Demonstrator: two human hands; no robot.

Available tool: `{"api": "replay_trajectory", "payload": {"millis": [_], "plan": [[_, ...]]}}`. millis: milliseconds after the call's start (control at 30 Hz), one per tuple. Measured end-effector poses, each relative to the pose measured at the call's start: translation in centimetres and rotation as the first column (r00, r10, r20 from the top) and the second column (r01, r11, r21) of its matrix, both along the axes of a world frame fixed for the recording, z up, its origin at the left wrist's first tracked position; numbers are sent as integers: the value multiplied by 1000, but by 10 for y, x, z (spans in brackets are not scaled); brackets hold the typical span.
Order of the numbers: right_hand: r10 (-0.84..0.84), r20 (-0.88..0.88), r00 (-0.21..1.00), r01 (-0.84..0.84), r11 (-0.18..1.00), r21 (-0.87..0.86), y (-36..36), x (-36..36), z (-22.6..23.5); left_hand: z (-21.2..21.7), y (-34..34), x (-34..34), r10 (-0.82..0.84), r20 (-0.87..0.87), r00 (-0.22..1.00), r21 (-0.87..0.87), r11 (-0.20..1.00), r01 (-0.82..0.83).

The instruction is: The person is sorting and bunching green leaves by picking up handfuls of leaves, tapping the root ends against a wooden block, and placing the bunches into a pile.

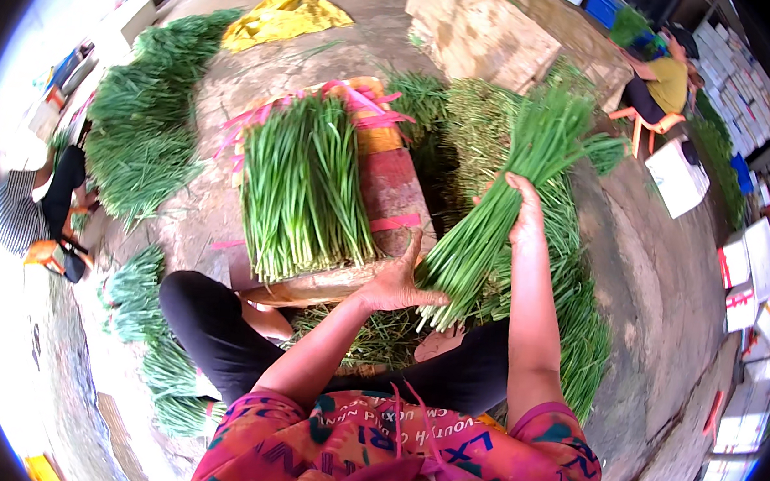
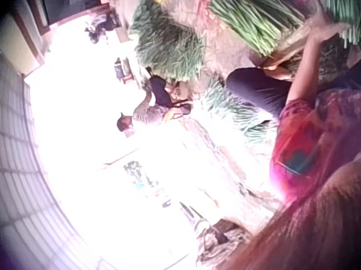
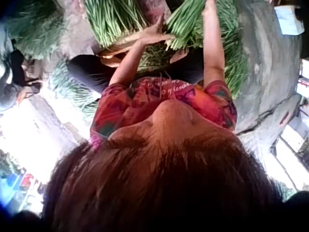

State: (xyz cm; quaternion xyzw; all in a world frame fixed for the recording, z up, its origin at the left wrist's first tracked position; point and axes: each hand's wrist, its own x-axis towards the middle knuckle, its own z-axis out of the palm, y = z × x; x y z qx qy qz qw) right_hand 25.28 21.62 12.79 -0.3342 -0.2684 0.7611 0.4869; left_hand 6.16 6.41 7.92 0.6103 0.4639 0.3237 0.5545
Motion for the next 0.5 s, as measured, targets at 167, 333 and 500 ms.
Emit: {"api": "replay_trajectory", "payload": {"millis": [167,333,500], "plan": [[352,-2,936,-352,935,-36,15,-81,4,-50,-15,-24,84,617,782,-272,956,112],[459,359,813,-481,876,-32,40,-140,-27,-70,-23,-31,293,820,491,-439,873,213],[396,708,584,-579,815,21,25,-139,-104,-70,-26,-13,620,779,95,-626,760,175]]}}
